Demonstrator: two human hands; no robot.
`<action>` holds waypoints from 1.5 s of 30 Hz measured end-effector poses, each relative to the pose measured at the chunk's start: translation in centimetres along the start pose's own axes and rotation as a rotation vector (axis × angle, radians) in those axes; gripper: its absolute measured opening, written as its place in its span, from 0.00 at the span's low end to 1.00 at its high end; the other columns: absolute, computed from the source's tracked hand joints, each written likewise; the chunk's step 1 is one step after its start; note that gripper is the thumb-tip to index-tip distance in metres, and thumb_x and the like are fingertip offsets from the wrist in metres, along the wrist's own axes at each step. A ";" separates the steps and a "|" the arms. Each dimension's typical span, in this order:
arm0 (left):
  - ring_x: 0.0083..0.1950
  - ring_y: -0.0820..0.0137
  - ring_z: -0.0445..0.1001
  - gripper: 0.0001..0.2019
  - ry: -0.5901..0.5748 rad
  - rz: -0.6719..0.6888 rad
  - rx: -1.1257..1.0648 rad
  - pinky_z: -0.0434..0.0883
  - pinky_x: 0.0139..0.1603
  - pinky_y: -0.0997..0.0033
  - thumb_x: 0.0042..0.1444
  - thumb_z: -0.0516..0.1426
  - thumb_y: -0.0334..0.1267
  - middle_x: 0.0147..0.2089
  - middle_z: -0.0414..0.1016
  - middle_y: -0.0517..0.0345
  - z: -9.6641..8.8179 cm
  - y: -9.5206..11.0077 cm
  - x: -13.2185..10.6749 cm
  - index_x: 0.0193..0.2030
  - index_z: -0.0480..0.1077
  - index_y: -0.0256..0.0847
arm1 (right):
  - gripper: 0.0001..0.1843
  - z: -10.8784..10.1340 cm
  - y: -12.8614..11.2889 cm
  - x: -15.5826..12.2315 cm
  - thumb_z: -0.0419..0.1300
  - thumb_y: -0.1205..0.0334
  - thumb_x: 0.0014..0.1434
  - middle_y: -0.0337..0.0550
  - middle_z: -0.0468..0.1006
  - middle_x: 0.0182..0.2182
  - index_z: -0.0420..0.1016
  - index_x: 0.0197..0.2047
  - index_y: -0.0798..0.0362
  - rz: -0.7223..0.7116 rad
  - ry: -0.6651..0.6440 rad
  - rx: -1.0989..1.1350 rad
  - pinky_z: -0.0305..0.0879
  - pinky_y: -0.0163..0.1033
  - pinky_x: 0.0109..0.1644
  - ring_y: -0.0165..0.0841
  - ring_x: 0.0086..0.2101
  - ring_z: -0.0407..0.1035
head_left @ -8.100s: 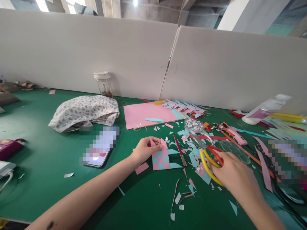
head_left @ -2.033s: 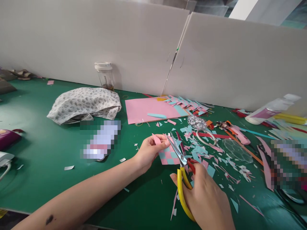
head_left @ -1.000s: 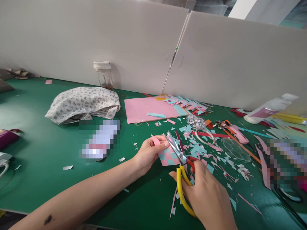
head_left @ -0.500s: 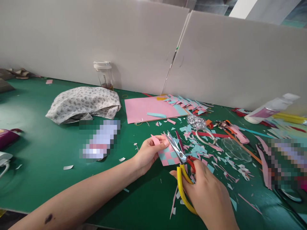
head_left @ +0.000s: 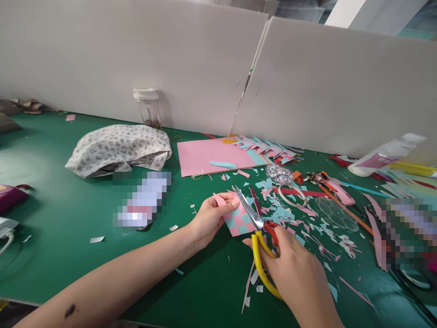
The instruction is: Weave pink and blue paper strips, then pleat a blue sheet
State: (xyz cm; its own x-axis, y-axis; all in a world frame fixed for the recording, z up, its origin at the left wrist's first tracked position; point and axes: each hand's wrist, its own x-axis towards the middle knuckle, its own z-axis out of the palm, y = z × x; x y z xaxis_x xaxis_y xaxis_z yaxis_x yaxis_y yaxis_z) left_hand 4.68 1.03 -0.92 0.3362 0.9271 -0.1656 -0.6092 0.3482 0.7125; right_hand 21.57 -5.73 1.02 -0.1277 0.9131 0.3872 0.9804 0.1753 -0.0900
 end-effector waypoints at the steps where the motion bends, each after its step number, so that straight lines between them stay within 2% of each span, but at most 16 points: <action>1: 0.31 0.77 0.71 0.12 0.013 0.003 0.024 0.68 0.35 0.77 0.44 0.66 0.38 0.31 0.73 0.59 -0.1 0.0 0.1 0.33 0.72 0.36 | 0.26 -0.1 0.2 0.1 0.43 0.34 0.56 0.39 0.66 0.18 0.59 0.29 0.51 0.027 -0.039 0.045 0.50 0.32 0.13 0.31 0.14 0.61; 3: 0.31 0.77 0.70 0.12 0.049 0.010 0.079 0.67 0.34 0.77 0.44 0.65 0.39 0.31 0.72 0.60 -0.2 0.2 0.2 0.34 0.72 0.36 | 0.25 -0.3 0.9 0.2 0.46 0.35 0.54 0.39 0.66 0.17 0.59 0.29 0.50 0.120 -0.086 0.122 0.52 0.32 0.14 0.31 0.14 0.61; 8: 0.34 0.74 0.70 0.12 0.112 0.061 0.203 0.67 0.36 0.73 0.46 0.64 0.41 0.33 0.73 0.57 -0.4 0.8 0.4 0.35 0.72 0.37 | 0.25 -1.6 2.2 0.5 0.47 0.33 0.51 0.40 0.68 0.18 0.59 0.29 0.48 0.414 -0.065 0.150 0.57 0.36 0.19 0.36 0.18 0.64; 13: 0.37 0.70 0.72 0.10 0.102 0.094 0.229 0.68 0.40 0.69 0.48 0.62 0.41 0.37 0.74 0.54 -0.5 1.0 0.6 0.33 0.71 0.36 | 0.25 -2.4 2.0 0.3 0.43 0.34 0.52 0.40 0.68 0.20 0.59 0.30 0.47 0.525 -0.071 0.133 0.57 0.37 0.21 0.37 0.20 0.64; 16: 0.39 0.69 0.73 0.10 0.086 0.114 0.243 0.69 0.41 0.68 0.47 0.63 0.39 0.39 0.74 0.53 -0.5 1.1 0.7 0.34 0.72 0.36 | 0.25 -2.2 2.3 0.1 0.45 0.33 0.50 0.41 0.69 0.21 0.60 0.32 0.47 0.557 -0.125 0.142 0.59 0.39 0.23 0.38 0.22 0.65; 20: 0.38 0.70 0.73 0.14 0.050 0.109 0.249 0.70 0.43 0.68 0.44 0.65 0.34 0.36 0.75 0.55 -0.5 1.2 0.7 0.40 0.71 0.37 | 0.26 -1.8 3.0 0.0 0.50 0.32 0.45 0.42 0.71 0.22 0.60 0.33 0.48 0.578 -0.196 0.157 0.59 0.39 0.22 0.40 0.22 0.66; 26: 0.35 0.73 0.73 0.15 0.078 0.124 0.253 0.70 0.40 0.71 0.43 0.65 0.32 0.35 0.75 0.57 -0.5 1.1 0.7 0.39 0.71 0.36 | 0.24 -1.9 2.5 -0.4 0.44 0.34 0.52 0.40 0.68 0.19 0.59 0.31 0.48 0.539 -0.092 0.135 0.57 0.38 0.21 0.37 0.19 0.64; 30: 0.35 0.73 0.73 0.15 0.090 0.113 0.261 0.70 0.39 0.71 0.43 0.65 0.33 0.35 0.75 0.56 -0.6 0.9 0.8 0.40 0.71 0.37 | 0.24 -1.5 2.9 -0.6 0.48 0.35 0.51 0.42 0.70 0.21 0.60 0.32 0.48 0.498 -0.079 0.139 0.59 0.38 0.20 0.39 0.20 0.66; 34: 0.34 0.73 0.73 0.15 0.075 0.090 0.293 0.70 0.37 0.71 0.46 0.64 0.37 0.35 0.75 0.56 -0.7 0.9 0.8 0.41 0.71 0.38 | 0.22 -1.2 4.2 -0.2 0.51 0.37 0.50 0.39 0.67 0.17 0.59 0.30 0.48 0.470 -0.062 0.099 0.54 0.35 0.16 0.35 0.15 0.63; 38: 0.34 0.72 0.73 0.15 0.069 0.074 0.308 0.70 0.38 0.70 0.48 0.63 0.41 0.35 0.75 0.55 -0.5 1.0 0.7 0.42 0.71 0.38 | 0.23 -1.8 5.1 0.5 0.52 0.35 0.47 0.40 0.67 0.17 0.58 0.29 0.48 0.525 -0.106 0.042 0.55 0.36 0.16 0.35 0.15 0.62; 42: 0.34 0.71 0.73 0.16 0.087 0.062 0.315 0.70 0.37 0.69 0.47 0.63 0.41 0.35 0.75 0.55 -0.4 1.1 0.7 0.42 0.70 0.38 | 0.24 -2.4 4.4 0.6 0.46 0.34 0.51 0.38 0.65 0.18 0.56 0.29 0.47 0.560 -0.083 0.083 0.56 0.37 0.19 0.35 0.18 0.62; 45: 0.35 0.70 0.74 0.15 0.060 0.079 0.360 0.71 0.39 0.68 0.47 0.63 0.38 0.36 0.75 0.55 -0.4 0.9 0.8 0.42 0.69 0.38 | 0.24 -2.2 3.4 0.2 0.44 0.34 0.53 0.37 0.65 0.18 0.58 0.30 0.48 0.556 -0.045 0.153 0.55 0.37 0.20 0.35 0.18 0.62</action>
State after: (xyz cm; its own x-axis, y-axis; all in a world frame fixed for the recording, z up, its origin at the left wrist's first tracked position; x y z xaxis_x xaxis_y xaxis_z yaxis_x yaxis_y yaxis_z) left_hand 4.08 2.16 -0.72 0.2494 0.9593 -0.1326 -0.3367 0.2143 0.9169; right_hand 25.21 -5.78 2.86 0.3912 0.8973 0.2044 0.8693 -0.2874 -0.4023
